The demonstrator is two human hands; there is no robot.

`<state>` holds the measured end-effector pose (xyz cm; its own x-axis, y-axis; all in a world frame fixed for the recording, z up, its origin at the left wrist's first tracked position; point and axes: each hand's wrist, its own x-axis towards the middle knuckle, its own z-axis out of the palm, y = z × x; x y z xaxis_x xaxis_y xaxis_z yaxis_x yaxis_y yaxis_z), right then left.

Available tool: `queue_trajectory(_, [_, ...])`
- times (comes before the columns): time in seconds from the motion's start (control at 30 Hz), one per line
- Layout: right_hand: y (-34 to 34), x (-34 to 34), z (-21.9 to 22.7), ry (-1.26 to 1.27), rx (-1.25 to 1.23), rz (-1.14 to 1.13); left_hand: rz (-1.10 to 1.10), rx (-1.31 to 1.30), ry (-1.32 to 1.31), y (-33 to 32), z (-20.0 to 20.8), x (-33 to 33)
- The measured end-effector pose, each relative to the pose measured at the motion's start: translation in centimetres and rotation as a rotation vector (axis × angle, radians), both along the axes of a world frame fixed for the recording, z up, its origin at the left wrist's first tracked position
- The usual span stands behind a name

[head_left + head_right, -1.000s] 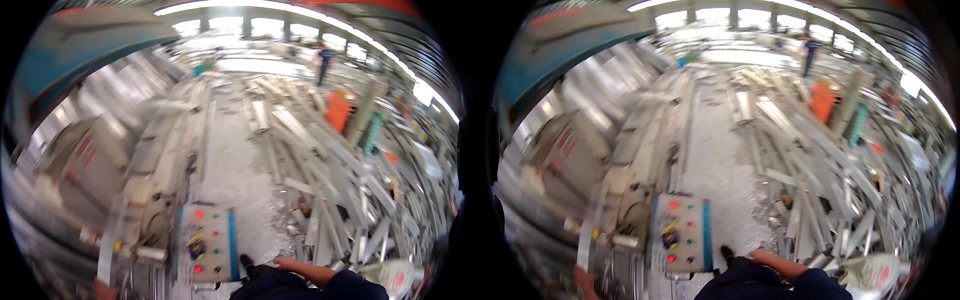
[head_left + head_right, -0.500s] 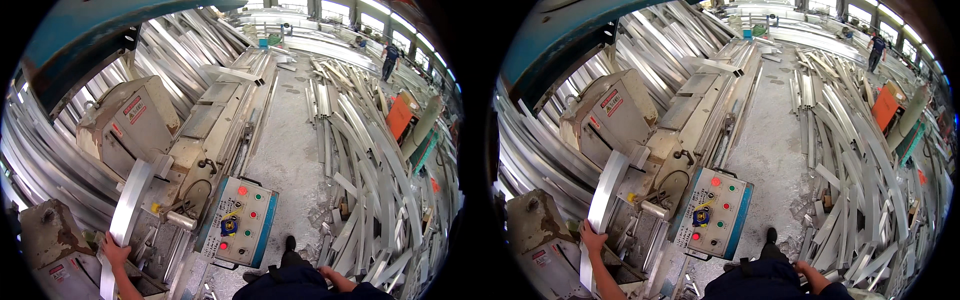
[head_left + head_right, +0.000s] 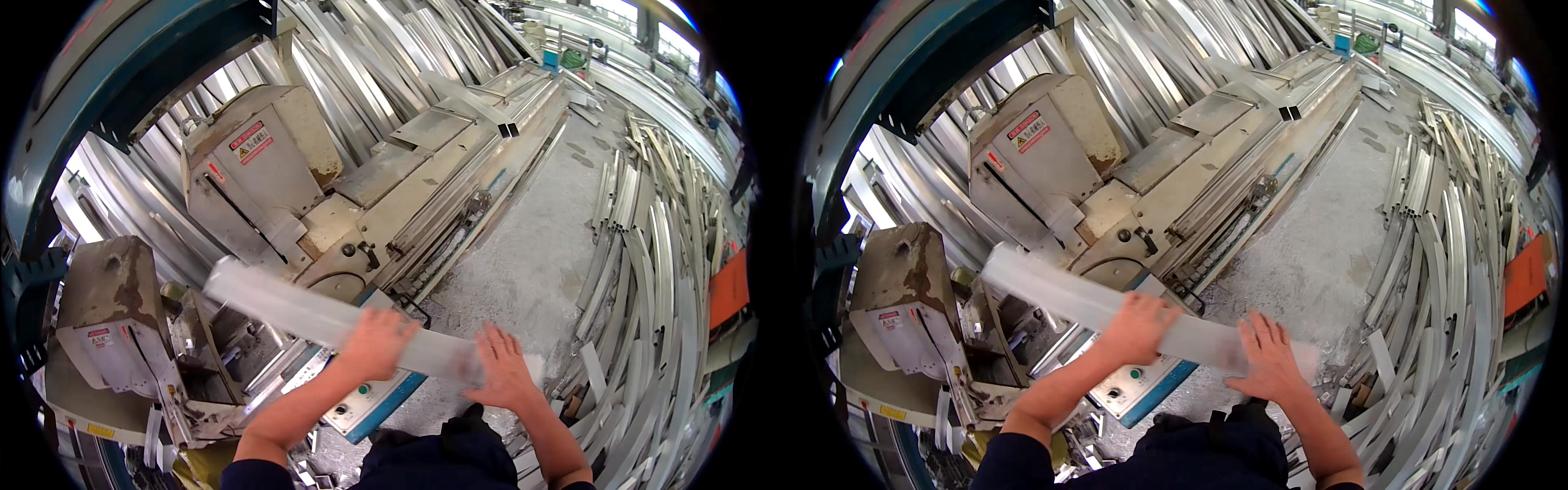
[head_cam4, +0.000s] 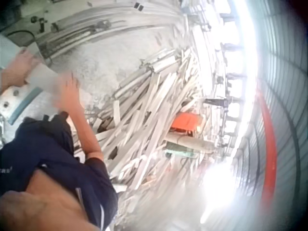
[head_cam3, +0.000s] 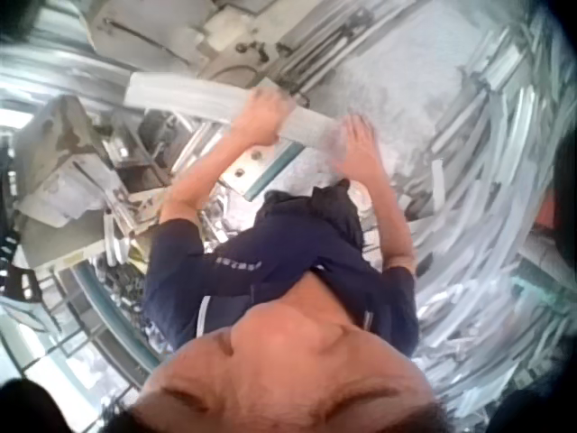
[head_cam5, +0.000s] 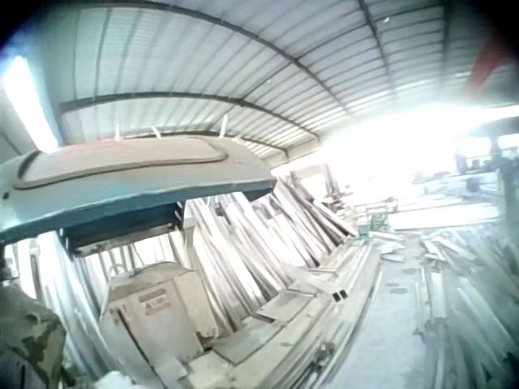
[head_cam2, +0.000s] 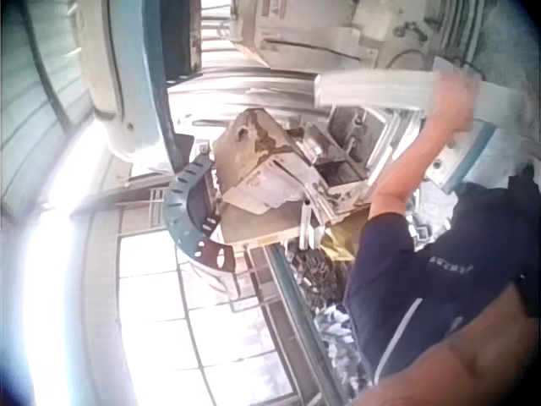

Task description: The person selects long aluminum profiles from a pile, measures them with a tape measure, and cuts them using a chop saw. After each cut, the person removes the cut piece and places it aside, repeating the process with additional profiles.

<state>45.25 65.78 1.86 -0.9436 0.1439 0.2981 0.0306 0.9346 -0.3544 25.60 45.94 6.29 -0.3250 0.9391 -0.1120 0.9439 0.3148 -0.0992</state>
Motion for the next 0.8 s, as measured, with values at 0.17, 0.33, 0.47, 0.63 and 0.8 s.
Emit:
queue_trajectory(0.17, [7.0,3.7,-4.3,-0.364,-0.317,-0.085,-0.382,0.159,-0.141,11.2,-0.5,2.0])
queue_trajectory(0.33, [11.6,11.3,-11.3,-0.393,-0.385,-0.277,-0.375,0.526,-0.073,11.3,-0.2,-7.3])
queue_trajectory(0.47, [14.2,15.4,-12.5,-0.509,-0.454,-0.392,0.403,0.050,0.412,5.5,-2.5,-22.5])
queue_trajectory(0.63, [20.1,14.5,-11.4,-0.567,-0.425,-0.409,0.871,-0.260,0.371,1.1,-7.4,-35.6])
queue_trajectory(0.8, [26.3,3.2,-7.0,-0.555,-0.368,-0.357,0.866,-0.471,0.368,1.1,-10.1,-40.8])
